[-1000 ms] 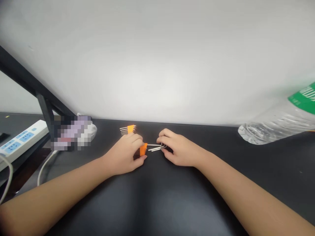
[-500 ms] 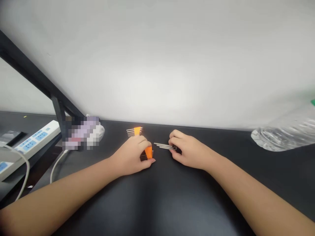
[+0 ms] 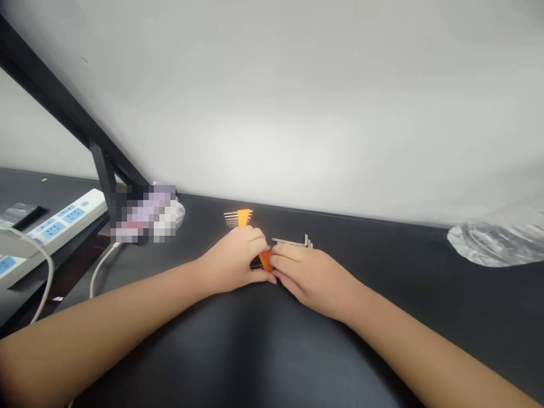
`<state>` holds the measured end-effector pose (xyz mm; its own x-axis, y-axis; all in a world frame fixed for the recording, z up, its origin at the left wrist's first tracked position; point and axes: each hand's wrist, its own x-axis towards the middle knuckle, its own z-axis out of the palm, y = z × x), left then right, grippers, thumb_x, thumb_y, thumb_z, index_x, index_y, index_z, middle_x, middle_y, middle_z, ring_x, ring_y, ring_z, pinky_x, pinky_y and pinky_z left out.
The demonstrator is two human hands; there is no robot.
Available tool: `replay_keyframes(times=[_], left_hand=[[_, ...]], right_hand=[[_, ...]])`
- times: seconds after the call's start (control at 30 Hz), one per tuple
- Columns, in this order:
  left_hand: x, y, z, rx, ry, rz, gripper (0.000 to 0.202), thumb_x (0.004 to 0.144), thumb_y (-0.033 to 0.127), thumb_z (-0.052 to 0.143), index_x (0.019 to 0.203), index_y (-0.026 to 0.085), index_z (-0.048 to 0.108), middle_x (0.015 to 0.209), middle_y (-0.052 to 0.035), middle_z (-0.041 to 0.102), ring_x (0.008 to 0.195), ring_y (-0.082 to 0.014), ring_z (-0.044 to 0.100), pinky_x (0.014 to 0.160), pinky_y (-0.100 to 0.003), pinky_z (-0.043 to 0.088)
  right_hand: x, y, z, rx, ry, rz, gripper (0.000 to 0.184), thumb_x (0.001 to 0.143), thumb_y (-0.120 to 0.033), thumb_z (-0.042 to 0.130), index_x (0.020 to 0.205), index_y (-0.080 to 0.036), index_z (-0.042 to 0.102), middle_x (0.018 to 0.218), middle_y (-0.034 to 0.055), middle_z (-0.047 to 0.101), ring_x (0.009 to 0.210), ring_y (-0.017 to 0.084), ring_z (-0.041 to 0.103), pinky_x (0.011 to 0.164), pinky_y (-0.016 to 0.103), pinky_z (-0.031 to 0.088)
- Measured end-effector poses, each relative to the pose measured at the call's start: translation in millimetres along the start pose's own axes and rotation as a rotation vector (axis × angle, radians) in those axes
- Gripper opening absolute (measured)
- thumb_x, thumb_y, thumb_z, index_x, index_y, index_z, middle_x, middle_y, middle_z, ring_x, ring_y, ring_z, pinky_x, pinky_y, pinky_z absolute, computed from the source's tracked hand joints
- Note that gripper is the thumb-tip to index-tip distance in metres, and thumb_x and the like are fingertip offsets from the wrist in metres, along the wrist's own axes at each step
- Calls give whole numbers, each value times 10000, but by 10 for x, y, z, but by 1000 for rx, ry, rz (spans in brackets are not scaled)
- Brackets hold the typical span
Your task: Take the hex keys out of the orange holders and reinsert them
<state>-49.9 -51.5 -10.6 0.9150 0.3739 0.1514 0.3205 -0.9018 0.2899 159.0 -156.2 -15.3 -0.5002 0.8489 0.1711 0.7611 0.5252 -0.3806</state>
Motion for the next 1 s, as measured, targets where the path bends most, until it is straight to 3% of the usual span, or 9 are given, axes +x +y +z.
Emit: replay_keyframes(times=[0.07,0.27,0.73,1.0], left_hand=[[-1,25,-11,5,-14,3,518,862,687,676,906,175,607,938,-66,611,875,-226,573,789,-359,443],[-7,109,-37,26,-23,-28,358,851,514,753,902,198,593,965,-46,621,911,-231,562,805,-373,430],[-25,107,-60,35,-6,-76,299,808,449,749,894,207,596,950,-31,623,882,-220,565,766,-360,446],[-38,-15,-98,33,14,-45,262,837,426,695,902,196,587,958,-51,600,895,-219,567,791,-346,482]], right_hand=[[11,17,2,22,-26,8,229,1048,-218,449,1132,-227,661,1181,91,673,1028,214,652,810,348,555],[16,-38,-6,-32,-102,88,135,998,-204,491,890,-203,570,862,34,620,739,171,572,641,310,447],[-102,69,-311,-117,-241,105,123,967,-138,517,882,-196,584,888,40,666,703,174,618,664,331,473],[-116,160,-441,66,-246,174,142,912,-135,550,803,-217,588,784,3,640,657,146,559,611,273,430]])
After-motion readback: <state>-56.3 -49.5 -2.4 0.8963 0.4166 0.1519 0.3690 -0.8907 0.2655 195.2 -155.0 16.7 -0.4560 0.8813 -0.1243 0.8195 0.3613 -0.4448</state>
